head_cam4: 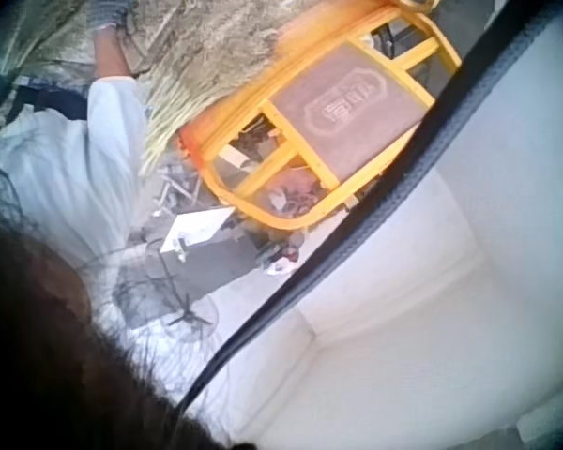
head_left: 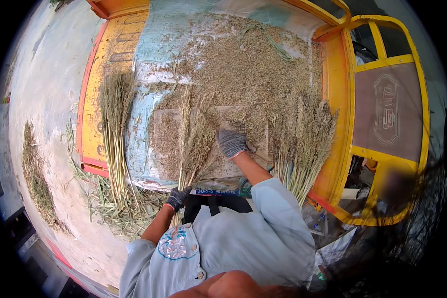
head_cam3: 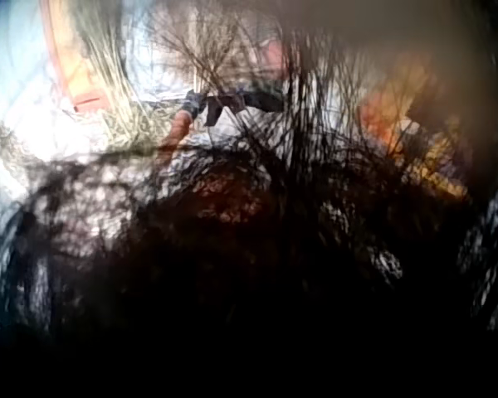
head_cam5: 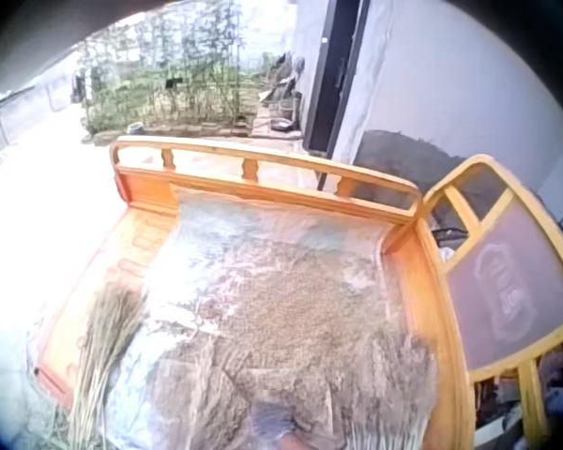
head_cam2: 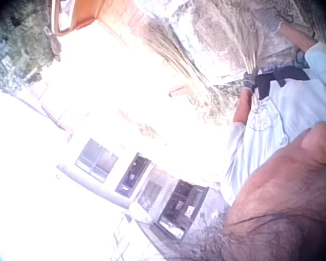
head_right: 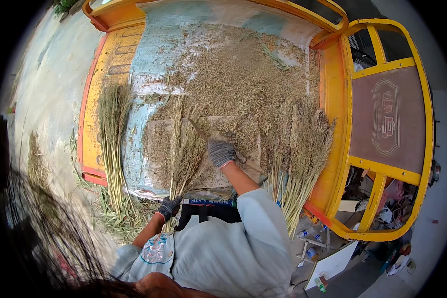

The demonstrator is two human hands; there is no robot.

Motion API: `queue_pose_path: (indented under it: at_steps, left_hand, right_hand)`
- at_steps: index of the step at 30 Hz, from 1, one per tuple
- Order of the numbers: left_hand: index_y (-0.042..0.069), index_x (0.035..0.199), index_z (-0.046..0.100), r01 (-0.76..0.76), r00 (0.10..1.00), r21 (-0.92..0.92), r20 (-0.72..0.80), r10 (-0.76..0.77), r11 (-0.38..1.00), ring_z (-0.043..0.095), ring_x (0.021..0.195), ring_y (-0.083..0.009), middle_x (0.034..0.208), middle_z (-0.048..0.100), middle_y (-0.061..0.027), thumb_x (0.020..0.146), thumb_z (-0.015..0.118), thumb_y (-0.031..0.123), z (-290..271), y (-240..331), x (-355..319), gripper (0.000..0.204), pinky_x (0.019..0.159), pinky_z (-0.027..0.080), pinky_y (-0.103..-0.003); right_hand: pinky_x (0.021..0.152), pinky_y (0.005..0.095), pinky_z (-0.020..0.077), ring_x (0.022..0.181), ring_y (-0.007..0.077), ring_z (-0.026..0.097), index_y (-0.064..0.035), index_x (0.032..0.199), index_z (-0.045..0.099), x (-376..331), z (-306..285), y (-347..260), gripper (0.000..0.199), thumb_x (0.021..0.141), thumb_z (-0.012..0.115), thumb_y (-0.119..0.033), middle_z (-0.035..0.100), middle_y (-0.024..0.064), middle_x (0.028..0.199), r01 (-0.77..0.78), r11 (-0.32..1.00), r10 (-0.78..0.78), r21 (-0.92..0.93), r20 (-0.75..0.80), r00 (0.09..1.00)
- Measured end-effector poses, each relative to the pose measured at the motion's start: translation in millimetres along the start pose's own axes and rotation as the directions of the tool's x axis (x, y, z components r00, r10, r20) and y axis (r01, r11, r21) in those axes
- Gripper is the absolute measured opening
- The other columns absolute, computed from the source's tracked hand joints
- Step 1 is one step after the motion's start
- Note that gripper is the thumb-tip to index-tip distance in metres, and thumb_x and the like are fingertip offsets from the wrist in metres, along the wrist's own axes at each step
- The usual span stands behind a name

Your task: The person repeatedly strikes bundles of dried grain stalks against a wooden board on a yellow vehicle bed to separate the grain. The person holds the stalks with both hands and strikes them downward, then repositions the bundles and continues the process.

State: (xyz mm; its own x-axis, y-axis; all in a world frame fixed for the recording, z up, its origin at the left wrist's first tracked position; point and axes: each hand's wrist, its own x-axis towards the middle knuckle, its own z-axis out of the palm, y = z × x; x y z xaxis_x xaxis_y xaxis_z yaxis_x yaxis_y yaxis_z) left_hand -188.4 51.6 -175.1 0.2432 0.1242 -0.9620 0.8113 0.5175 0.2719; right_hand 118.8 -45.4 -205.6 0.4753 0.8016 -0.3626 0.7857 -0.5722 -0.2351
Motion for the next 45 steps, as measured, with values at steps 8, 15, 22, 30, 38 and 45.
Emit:
queue_pose_path:
  at_steps: [8, 15, 22, 30, 38, 45]
  left_hand:
    - [0.012, 0.071, 0.049, 0.037, 0.997, -0.174, 0.08, -0.023, 0.984, 0.035, 0.036, -0.0109, 0.05, 0.042, 0.0007, 0.082, 0.067, 0.031, 4, 14, -12, 0.028, 0.033, 0.024, -0.027]
    - [0.01, 0.065, 0.048, 0.101, 0.992, -0.121, 0.091, -0.09, 0.987, 0.032, 0.034, -0.011, 0.046, 0.038, 0.0012, 0.081, 0.067, 0.036, -3, 10, -6, 0.036, 0.033, 0.023, -0.027]
    - [0.014, 0.07, 0.049, 0.061, 0.992, -0.105, 0.115, -0.049, 0.993, 0.033, 0.037, -0.0093, 0.05, 0.042, 0.0025, 0.086, 0.063, 0.031, -8, 9, -16, 0.027, 0.035, 0.024, -0.026]
    - [0.01, 0.07, 0.05, 0.092, 0.985, -0.163, 0.157, -0.066, 0.982, 0.036, 0.039, -0.0085, 0.052, 0.043, 0.0018, 0.083, 0.066, 0.03, -10, 3, -7, 0.028, 0.036, 0.027, -0.024]
    - [0.009, 0.069, 0.053, 0.116, 0.987, -0.162, 0.133, -0.095, 0.98, 0.041, 0.041, -0.0096, 0.053, 0.046, 0.0008, 0.081, 0.067, 0.038, -6, 15, 1, 0.034, 0.038, 0.035, -0.025]
    - [0.008, 0.073, 0.058, 0.093, 0.986, -0.075, 0.144, -0.082, 0.993, 0.052, 0.05, -0.0134, 0.062, 0.058, -0.0035, 0.086, 0.06, 0.037, 3, 11, 14, 0.032, 0.043, 0.04, -0.027]
  right_hand:
    - [0.061, 0.0467, 0.0502, 0.074, 0.0308, 0.065, -0.0059, 0.083, 0.063, 12, -7, 30, 0.024, 0.087, 0.047, -0.023, 0.066, 0.0143, 0.079, -0.091, 0.996, 0.093, -0.023, 0.084, 0.992]
    - [0.061, 0.0427, 0.0513, 0.074, 0.0285, 0.066, -0.0046, 0.085, 0.066, -31, -48, -30, 0.024, 0.085, 0.049, -0.022, 0.066, 0.0171, 0.08, 0.23, 0.972, -0.234, 0.047, 0.243, 0.941]
    - [0.057, 0.0415, 0.0515, 0.072, 0.0299, 0.066, -0.0045, 0.087, 0.066, 14, -11, 43, 0.024, 0.085, 0.048, -0.02, 0.066, 0.0177, 0.081, -0.167, 0.986, 0.165, -0.006, -0.105, 0.981]
    - [0.065, 0.0452, 0.0505, 0.075, 0.0304, 0.065, -0.0058, 0.095, 0.062, -9, 15, 33, 0.029, 0.089, 0.045, -0.028, 0.066, 0.0155, 0.081, 0.111, 0.993, -0.103, -0.026, 0.225, 0.969]
    - [0.066, 0.0476, 0.0487, 0.076, 0.0351, 0.063, -0.0037, 0.091, 0.06, 1, 5, 15, 0.037, 0.088, 0.047, -0.038, 0.065, 0.0189, 0.081, -0.258, 0.945, 0.248, 0.202, 0.071, 0.966]
    - [0.06, 0.0439, 0.0482, 0.068, 0.0333, 0.061, -0.0032, 0.086, 0.058, -100, -19, -29, 0.032, 0.086, 0.053, -0.035, 0.062, 0.0178, 0.072, -0.39, 0.642, 0.627, 0.66, -0.159, 0.763]
